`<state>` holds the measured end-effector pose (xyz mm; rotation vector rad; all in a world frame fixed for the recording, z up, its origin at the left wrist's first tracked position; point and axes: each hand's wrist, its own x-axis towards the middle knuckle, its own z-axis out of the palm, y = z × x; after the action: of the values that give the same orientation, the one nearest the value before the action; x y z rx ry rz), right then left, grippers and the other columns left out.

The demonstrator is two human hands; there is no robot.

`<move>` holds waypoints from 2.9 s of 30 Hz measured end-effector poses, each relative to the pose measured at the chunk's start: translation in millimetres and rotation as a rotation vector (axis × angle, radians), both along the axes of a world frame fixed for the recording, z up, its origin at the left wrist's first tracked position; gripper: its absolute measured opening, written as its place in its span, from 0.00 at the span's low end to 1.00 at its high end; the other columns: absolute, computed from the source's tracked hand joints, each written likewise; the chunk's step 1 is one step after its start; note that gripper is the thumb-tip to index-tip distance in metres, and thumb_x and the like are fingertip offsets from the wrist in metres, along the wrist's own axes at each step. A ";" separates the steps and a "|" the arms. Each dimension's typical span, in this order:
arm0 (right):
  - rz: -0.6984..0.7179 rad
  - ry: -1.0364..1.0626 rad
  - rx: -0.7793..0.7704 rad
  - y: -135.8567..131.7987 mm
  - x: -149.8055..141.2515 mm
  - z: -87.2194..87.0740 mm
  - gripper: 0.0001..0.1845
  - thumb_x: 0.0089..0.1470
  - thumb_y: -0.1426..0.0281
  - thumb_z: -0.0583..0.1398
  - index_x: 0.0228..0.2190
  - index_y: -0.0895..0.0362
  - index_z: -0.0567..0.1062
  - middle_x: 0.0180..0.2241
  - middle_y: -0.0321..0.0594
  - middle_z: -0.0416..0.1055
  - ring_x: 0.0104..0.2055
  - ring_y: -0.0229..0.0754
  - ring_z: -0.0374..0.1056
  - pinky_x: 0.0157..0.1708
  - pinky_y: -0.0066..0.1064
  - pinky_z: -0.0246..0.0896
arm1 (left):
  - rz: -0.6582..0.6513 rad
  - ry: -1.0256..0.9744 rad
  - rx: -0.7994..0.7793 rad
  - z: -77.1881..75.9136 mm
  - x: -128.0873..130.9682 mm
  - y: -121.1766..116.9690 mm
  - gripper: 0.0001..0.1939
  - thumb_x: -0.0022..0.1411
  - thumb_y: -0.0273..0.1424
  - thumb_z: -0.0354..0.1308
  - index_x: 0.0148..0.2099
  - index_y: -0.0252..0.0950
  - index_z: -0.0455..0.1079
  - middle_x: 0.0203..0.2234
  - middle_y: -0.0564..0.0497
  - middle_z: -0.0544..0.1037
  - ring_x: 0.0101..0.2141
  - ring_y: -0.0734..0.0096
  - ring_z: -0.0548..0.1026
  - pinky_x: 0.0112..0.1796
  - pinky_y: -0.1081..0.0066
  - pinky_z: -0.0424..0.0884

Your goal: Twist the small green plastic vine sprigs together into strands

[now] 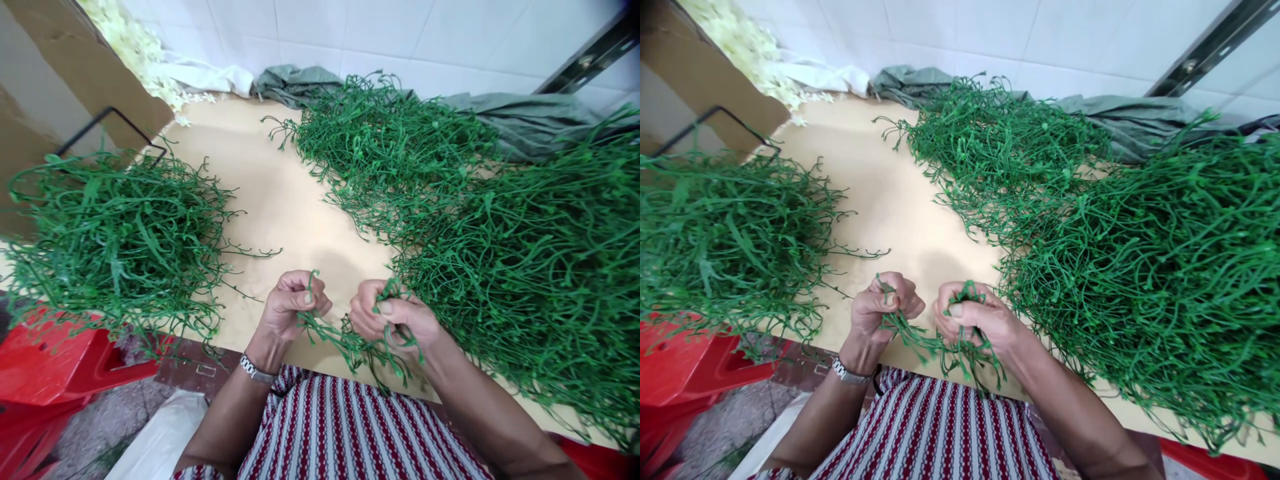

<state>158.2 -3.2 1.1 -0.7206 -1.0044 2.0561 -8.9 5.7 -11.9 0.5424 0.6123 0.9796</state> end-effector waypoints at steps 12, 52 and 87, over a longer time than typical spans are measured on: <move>-0.288 -0.753 0.577 14.8 21.8 16.0 0.07 0.57 0.64 0.52 0.34 0.54 0.66 0.21 0.33 0.61 0.22 0.35 0.55 0.23 0.28 0.50 | 0.035 0.307 0.141 3.2 -4.3 7.3 0.07 0.46 0.30 0.61 0.26 0.30 0.69 0.22 0.50 0.72 0.15 0.84 0.60 0.18 0.78 0.55; -0.161 -1.036 0.800 12.9 -14.9 0.0 0.05 0.44 0.76 0.57 0.28 0.57 0.69 0.29 0.36 0.61 0.33 0.38 0.60 0.34 0.29 0.54 | 0.262 0.345 0.039 0.1 7.6 2.0 0.09 0.45 0.29 0.63 0.25 0.32 0.65 0.20 0.55 0.71 0.14 0.86 0.58 0.15 0.80 0.50; -0.320 -1.380 1.152 -12.2 -31.5 -4.2 0.07 0.40 0.79 0.50 0.19 0.57 0.64 0.17 0.36 0.64 0.20 0.37 0.58 0.22 0.29 0.44 | 0.442 0.314 -0.169 1.2 43.5 21.4 0.10 0.46 0.22 0.55 0.18 0.33 0.59 0.09 0.60 0.58 0.12 0.85 0.53 0.16 0.79 0.48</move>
<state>126.7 -15.5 -3.0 -1.4293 -2.2329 0.2077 34.6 27.0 -10.7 0.4200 1.1187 1.2532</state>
